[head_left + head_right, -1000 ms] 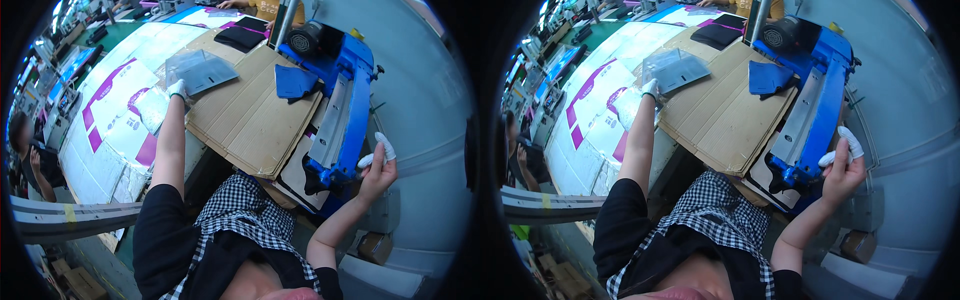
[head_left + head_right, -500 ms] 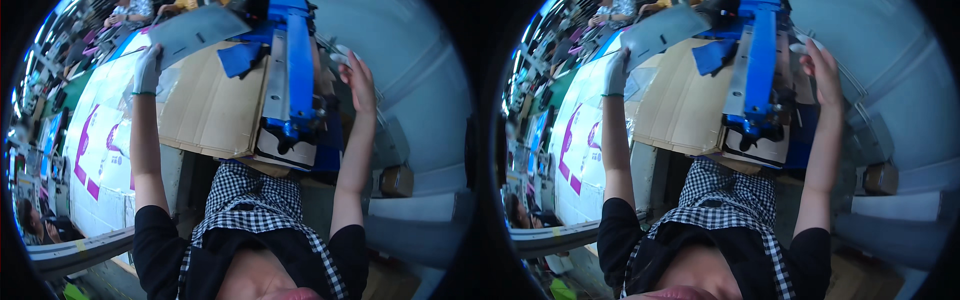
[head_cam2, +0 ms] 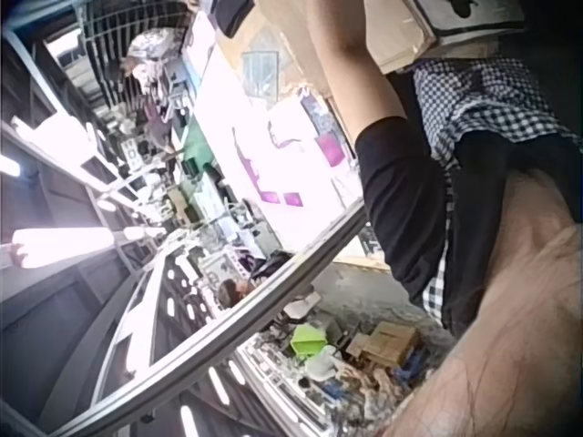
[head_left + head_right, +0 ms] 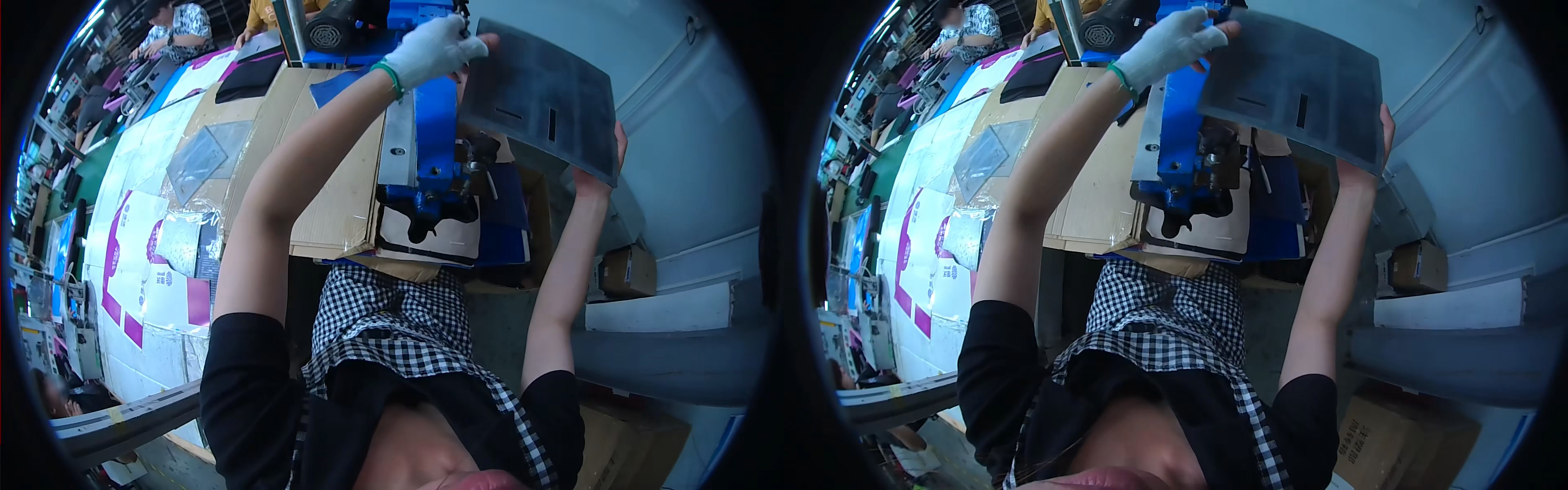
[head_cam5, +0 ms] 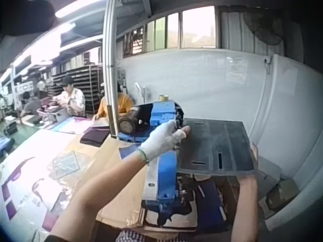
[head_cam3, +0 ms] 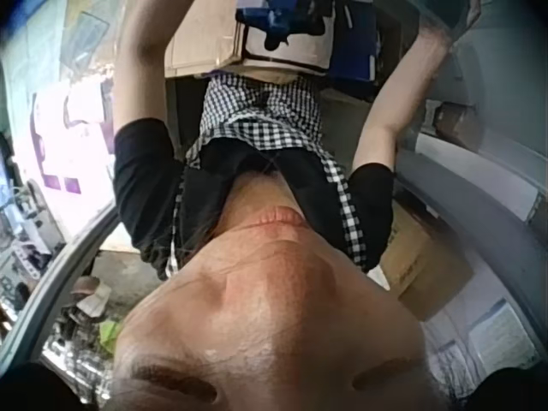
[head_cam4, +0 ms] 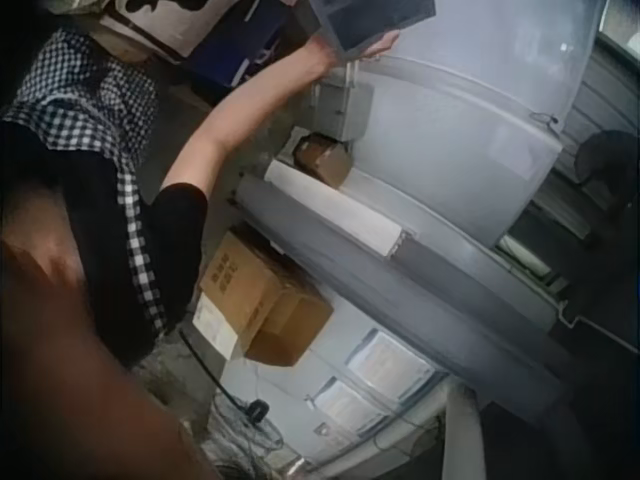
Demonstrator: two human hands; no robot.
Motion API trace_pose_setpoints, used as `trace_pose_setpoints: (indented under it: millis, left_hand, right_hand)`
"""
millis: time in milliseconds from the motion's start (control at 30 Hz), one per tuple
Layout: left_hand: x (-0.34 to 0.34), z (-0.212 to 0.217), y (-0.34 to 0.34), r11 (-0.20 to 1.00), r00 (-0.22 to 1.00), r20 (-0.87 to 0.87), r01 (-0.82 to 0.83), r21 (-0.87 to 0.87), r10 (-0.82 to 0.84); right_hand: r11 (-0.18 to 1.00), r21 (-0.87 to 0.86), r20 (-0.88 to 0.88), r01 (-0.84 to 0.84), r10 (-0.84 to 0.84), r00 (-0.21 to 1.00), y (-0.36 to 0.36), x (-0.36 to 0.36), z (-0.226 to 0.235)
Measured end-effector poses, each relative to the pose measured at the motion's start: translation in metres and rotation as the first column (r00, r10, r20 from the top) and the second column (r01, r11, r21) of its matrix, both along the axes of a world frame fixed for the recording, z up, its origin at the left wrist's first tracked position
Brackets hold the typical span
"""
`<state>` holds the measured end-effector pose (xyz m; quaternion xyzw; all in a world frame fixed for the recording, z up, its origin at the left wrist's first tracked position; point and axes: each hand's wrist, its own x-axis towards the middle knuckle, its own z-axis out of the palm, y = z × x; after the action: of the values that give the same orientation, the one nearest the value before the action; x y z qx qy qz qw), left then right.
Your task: Manually feeding sheets into a processing machine and applying small labels to finished components.
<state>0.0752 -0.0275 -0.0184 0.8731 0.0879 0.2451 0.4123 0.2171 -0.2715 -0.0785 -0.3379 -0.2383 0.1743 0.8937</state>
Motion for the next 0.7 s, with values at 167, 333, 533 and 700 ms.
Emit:
trace_pose_setpoints:
  millis: [167,333,533,700]
  left_hand:
    - [-0.022,-0.026,0.042,0.968,0.981,0.182,-0.015,-0.252,0.063]
    - [-0.052,-0.077,0.082,0.747,0.991,0.12,0.04,-0.664,0.053]
    - [-0.059,-0.117,0.098,0.562,0.995,-0.095,-0.085,-0.823,0.011]
    - [-0.059,-0.123,0.091,0.569,0.933,-0.322,-0.352,-0.743,0.158]
  right_hand:
    - [0.988,-0.13,-0.165,-0.084,0.062,0.984,0.0,0.06,-0.055]
    - [0.931,0.006,-0.312,-0.366,0.35,0.883,0.037,0.054,-0.1]
    - [0.89,-0.156,-0.29,-0.429,0.373,0.881,0.071,0.021,-0.107]
    - [0.78,-0.605,-0.088,-0.162,0.137,0.987,0.074,0.009,-0.094]
